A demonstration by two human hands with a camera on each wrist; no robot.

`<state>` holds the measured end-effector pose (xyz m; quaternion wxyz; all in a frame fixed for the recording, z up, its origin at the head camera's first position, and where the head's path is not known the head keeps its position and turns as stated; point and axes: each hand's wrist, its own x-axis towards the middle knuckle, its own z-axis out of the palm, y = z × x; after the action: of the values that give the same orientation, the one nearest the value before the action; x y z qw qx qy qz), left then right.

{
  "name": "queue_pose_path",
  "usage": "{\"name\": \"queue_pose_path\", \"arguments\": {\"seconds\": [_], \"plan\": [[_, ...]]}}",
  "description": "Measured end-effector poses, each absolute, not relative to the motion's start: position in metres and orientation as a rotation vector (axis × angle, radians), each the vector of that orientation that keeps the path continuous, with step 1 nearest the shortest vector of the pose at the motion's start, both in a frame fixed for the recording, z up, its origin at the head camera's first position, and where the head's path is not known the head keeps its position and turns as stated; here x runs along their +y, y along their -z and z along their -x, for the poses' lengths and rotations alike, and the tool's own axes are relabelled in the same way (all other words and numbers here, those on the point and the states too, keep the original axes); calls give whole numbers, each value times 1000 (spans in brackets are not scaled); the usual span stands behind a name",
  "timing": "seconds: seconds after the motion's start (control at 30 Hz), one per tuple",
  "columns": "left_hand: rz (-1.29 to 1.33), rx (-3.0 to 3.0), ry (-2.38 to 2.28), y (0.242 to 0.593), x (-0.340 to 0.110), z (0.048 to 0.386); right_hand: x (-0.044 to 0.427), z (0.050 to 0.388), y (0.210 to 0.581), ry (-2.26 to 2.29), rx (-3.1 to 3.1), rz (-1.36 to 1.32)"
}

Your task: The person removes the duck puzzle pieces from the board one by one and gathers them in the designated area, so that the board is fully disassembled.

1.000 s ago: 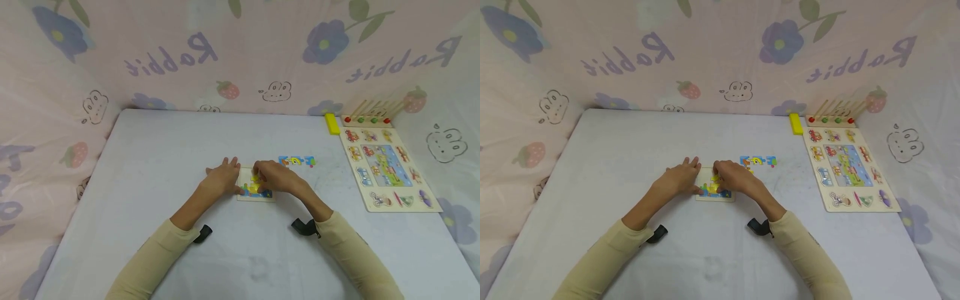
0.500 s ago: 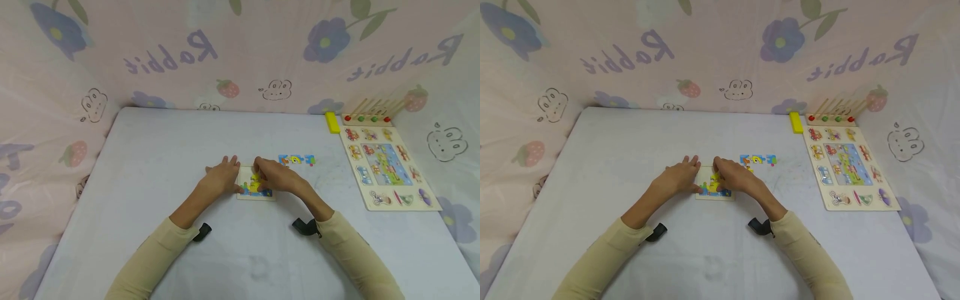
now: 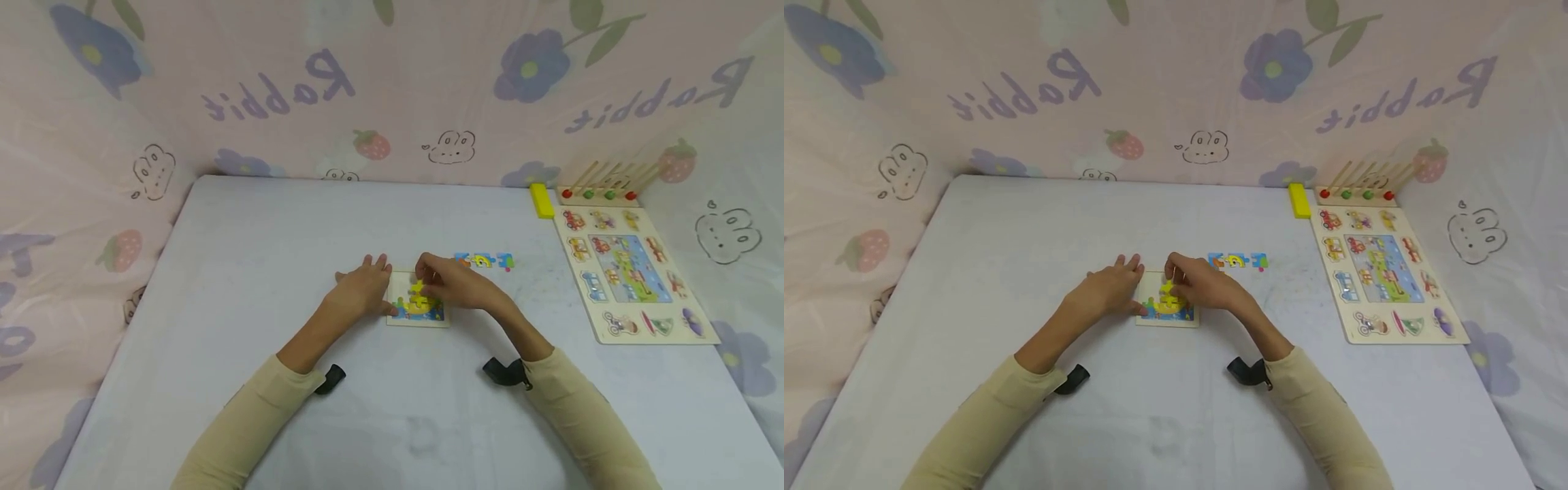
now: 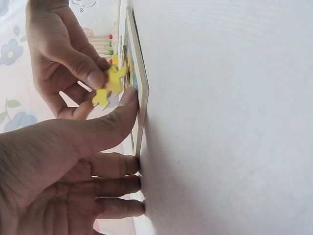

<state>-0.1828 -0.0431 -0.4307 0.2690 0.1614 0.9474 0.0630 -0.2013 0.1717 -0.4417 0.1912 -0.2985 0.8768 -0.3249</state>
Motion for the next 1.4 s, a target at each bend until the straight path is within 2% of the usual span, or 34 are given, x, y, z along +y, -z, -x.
{"name": "queue_pose_path", "arguments": {"seconds": [0.33,0.87,1.13,1.4], "plan": [[-439,2557,-153,430,-43,182,200,203,424,1173,2469,722],[-434,2553,-144,430,-41,182,268,207,425,980,2714,379],[-432,2547,-150,430,-43,181,274,215,447,923,2654,342],[-438,2551,-155,431,-43,182,270,214,446,816,2688,249]]}}
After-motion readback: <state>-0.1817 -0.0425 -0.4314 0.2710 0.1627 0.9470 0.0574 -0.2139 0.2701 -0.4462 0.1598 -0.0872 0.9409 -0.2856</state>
